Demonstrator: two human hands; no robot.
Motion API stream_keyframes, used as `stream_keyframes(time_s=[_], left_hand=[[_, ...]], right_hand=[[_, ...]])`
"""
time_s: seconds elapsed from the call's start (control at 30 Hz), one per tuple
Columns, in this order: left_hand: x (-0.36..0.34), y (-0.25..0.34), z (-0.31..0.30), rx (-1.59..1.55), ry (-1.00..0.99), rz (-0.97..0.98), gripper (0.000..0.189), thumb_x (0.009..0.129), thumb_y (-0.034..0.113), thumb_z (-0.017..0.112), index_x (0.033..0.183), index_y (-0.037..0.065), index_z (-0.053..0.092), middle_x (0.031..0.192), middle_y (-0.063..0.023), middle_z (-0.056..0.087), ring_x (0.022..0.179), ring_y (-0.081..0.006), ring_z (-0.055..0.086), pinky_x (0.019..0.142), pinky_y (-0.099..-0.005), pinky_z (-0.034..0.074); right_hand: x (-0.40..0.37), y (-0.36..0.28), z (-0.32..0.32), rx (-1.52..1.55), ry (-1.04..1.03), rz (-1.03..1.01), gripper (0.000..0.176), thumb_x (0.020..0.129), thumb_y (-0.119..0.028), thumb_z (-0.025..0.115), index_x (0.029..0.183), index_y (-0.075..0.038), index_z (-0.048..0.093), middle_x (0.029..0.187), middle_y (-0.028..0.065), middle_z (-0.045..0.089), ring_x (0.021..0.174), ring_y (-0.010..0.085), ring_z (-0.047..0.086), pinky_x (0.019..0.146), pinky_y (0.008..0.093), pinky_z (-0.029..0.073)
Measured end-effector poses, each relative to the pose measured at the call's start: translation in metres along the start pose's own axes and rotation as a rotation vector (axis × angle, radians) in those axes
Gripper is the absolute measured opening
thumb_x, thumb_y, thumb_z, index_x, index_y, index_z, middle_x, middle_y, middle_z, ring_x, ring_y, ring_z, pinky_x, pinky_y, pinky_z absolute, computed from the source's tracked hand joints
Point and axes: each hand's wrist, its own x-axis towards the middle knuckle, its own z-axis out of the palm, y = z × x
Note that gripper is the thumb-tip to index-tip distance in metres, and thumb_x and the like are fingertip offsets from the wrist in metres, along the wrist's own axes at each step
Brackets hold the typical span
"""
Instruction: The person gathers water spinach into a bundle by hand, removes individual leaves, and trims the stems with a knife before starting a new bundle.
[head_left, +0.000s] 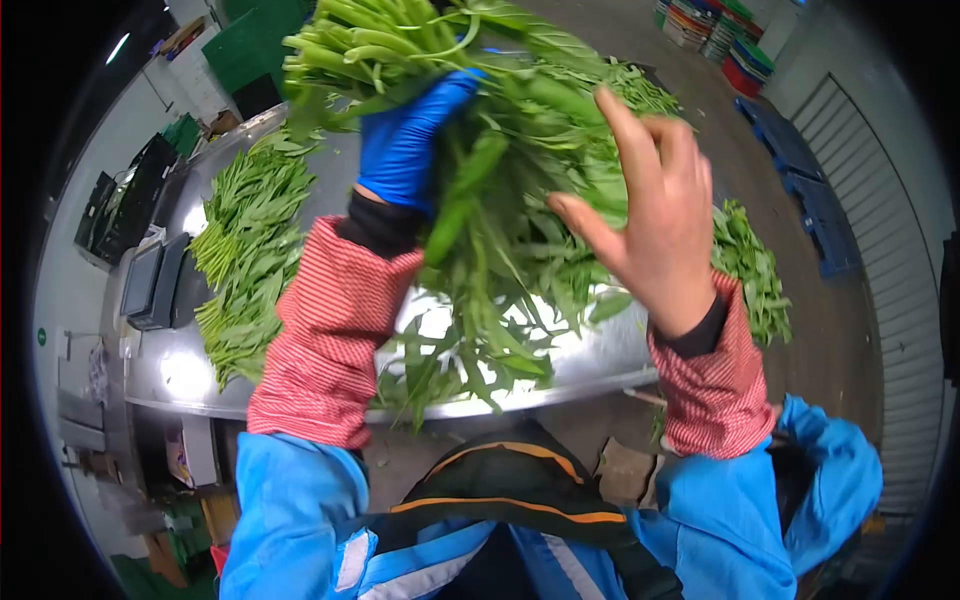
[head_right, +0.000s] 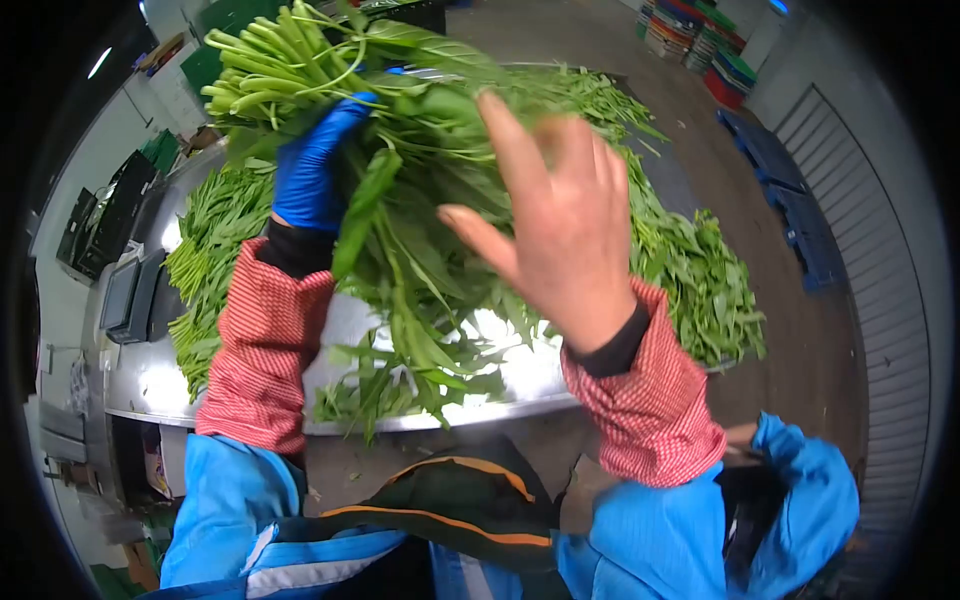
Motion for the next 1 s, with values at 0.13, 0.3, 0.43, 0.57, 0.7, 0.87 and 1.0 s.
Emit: stream_keyframes(time_s=[0.13, 0.3, 0.43, 0.57, 0.7, 0.87, 1.0], left_hand=[[-0.035, 0.019, -0.087, 0.971, -0.106, 0.493, 0.023, 0.084, 0.015, 0.069, 0.102, 0.001, 0.067, 0.097, -0.0042, 0.069, 0.087, -0.0125, 0.064, 0.075, -0.0263, 0.049], [-0.068, 0.036, -0.155, 0.769, -0.063, 0.387, 0.033, 0.079, 0.018, 0.074, 0.106, 0.002, 0.065, 0.100, -0.0087, 0.069, 0.090, -0.0193, 0.066, 0.078, -0.0323, 0.050], [-0.082, 0.046, -0.180, 0.946, -0.122, 0.341, 0.040, 0.077, 0.015, 0.077, 0.112, 0.002, 0.062, 0.106, -0.0071, 0.067, 0.093, -0.0157, 0.064, 0.082, -0.0313, 0.049], [-0.101, 0.045, -0.179, 0.972, -0.171, 0.353, 0.041, 0.075, 0.027, 0.078, 0.104, 0.002, 0.066, 0.098, -0.0109, 0.070, 0.090, -0.0223, 0.067, 0.079, -0.0333, 0.050], [-0.117, 0.054, -0.164, 1.024, -0.209, 0.395, 0.040, 0.073, 0.029, 0.079, 0.100, 0.002, 0.067, 0.095, -0.0104, 0.070, 0.088, -0.0224, 0.068, 0.078, -0.0330, 0.051], [-0.133, 0.055, -0.143, 1.021, -0.271, 0.343, 0.038, 0.074, 0.032, 0.079, 0.097, 0.004, 0.068, 0.091, -0.0106, 0.071, 0.085, -0.0225, 0.068, 0.075, -0.0338, 0.051], [-0.145, 0.053, -0.131, 1.133, -0.296, 0.426, 0.038, 0.075, 0.022, 0.078, 0.105, 0.001, 0.066, 0.098, -0.0093, 0.070, 0.089, -0.0185, 0.067, 0.080, -0.0323, 0.051]], right_hand=[[-0.133, -0.109, -0.023, 0.059, -0.228, 0.212, 0.061, 0.074, -0.024, 0.072, 0.127, -0.004, 0.050, 0.095, 0.0141, 0.050, 0.085, 0.0307, 0.050, 0.075, 0.0408, 0.039], [-0.291, -0.255, -0.058, 0.280, -0.629, 0.579, 0.051, 0.075, -0.021, 0.071, 0.120, -0.004, 0.053, 0.093, 0.0151, 0.049, 0.086, 0.0318, 0.054, 0.071, 0.0398, 0.045], [-0.373, -0.325, -0.097, 0.375, -0.817, 0.713, 0.040, 0.077, -0.023, 0.070, 0.109, -0.006, 0.054, 0.093, 0.0171, 0.051, 0.081, 0.0352, 0.060, 0.067, 0.0425, 0.050], [-0.390, -0.348, -0.128, 0.190, -0.922, 0.798, 0.036, 0.077, -0.025, 0.069, 0.105, -0.007, 0.054, 0.091, 0.0170, 0.054, 0.077, 0.0352, 0.061, 0.066, 0.0429, 0.051], [-0.411, -0.363, -0.137, 0.113, -0.968, 0.815, 0.034, 0.078, -0.025, 0.068, 0.102, -0.006, 0.053, 0.087, 0.0165, 0.056, 0.075, 0.0348, 0.061, 0.065, 0.0429, 0.051], [-0.434, -0.382, -0.152, 0.195, -0.986, 0.857, 0.031, 0.078, -0.026, 0.068, 0.096, -0.004, 0.054, 0.085, 0.0171, 0.057, 0.075, 0.0353, 0.061, 0.065, 0.0430, 0.051], [-0.457, -0.378, -0.165, 0.182, -1.054, 0.885, 0.031, 0.079, -0.027, 0.067, 0.096, -0.004, 0.054, 0.087, 0.0176, 0.058, 0.077, 0.0355, 0.062, 0.067, 0.0429, 0.051]])
